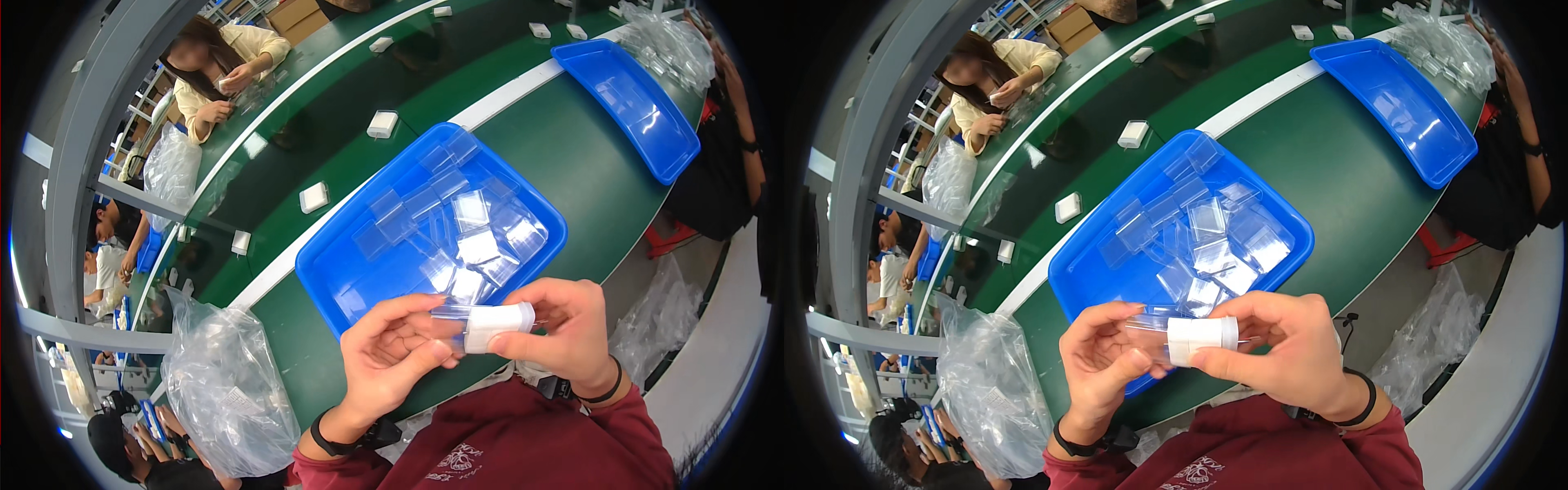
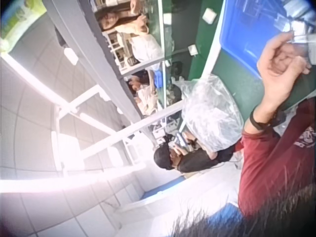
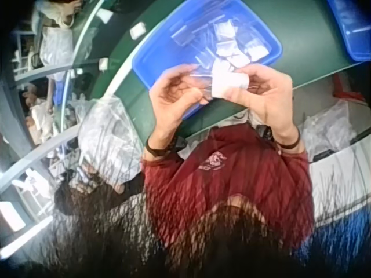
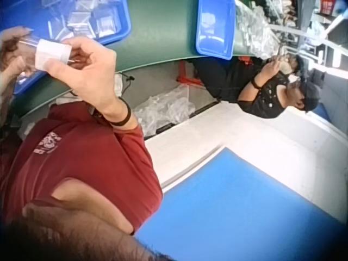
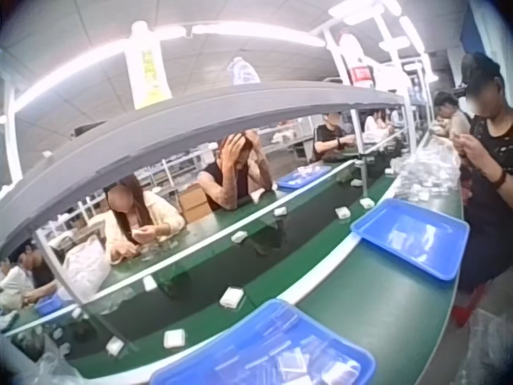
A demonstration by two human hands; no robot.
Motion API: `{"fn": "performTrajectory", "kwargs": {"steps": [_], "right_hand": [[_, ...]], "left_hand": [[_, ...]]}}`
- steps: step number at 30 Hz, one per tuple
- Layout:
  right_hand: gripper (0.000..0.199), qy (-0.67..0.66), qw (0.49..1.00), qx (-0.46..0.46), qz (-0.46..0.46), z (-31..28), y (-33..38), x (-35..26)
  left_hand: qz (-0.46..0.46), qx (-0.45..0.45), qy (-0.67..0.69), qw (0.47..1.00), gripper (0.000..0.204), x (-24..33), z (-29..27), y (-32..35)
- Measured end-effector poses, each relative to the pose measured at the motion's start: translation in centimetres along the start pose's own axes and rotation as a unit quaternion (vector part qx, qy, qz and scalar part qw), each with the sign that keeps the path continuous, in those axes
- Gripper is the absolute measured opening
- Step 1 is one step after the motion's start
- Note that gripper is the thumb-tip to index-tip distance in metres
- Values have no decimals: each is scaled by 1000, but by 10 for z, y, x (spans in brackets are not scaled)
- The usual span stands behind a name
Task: Assembling small plastic components at a factory production line.
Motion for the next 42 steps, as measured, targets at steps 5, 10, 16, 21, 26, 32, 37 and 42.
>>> {"fn": "performTrajectory", "kwargs": {"steps": [5, 10, 16, 21, 26, 32, 37, 42], "right_hand": [[26, -229, 932, 62, 274, 7, 8, 30], [26, -225, 944, 67, 231, 4, 11, 30], [26, -129, 981, 79, 125, 4, 15, 17], [25, -245, 941, 67, 223, 7, 17, 28], [36, 118, 957, 60, -256, 5, 14, -15], [47, -53, 977, 70, -196, -9, 12, -1], [49, -58, 973, 59, -215, 9, 12, -11], [44, -273, 954, 102, -76, 19, 7, 26]], "left_hand": [[-75, 23, 61, 995, 43, -10, 4, 4], [-53, 37, -7, 998, 43, -1, 3, 8], [68, 56, -75, 993, 43, 5, 7, 12], [-6, 19, 2, 1000, 42, -2, 5, 11], [192, -17, -67, 979, 37, 11, 9, 7], [242, -23, -104, 964, 27, 15, 6, 9], [232, -43, -36, 971, 37, -1, 22, 11], [71, -20, 97, 993, 30, -29, 21, 16]]}}
Point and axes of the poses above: each hand's wrist, its own y-axis away from the middle knuckle, its own z-axis out of the palm, x = y × z, the point moved 7 cm from there along -y, towards the middle knuckle, and after that the axes turned 8 degrees about x, right-handed, at the moved point
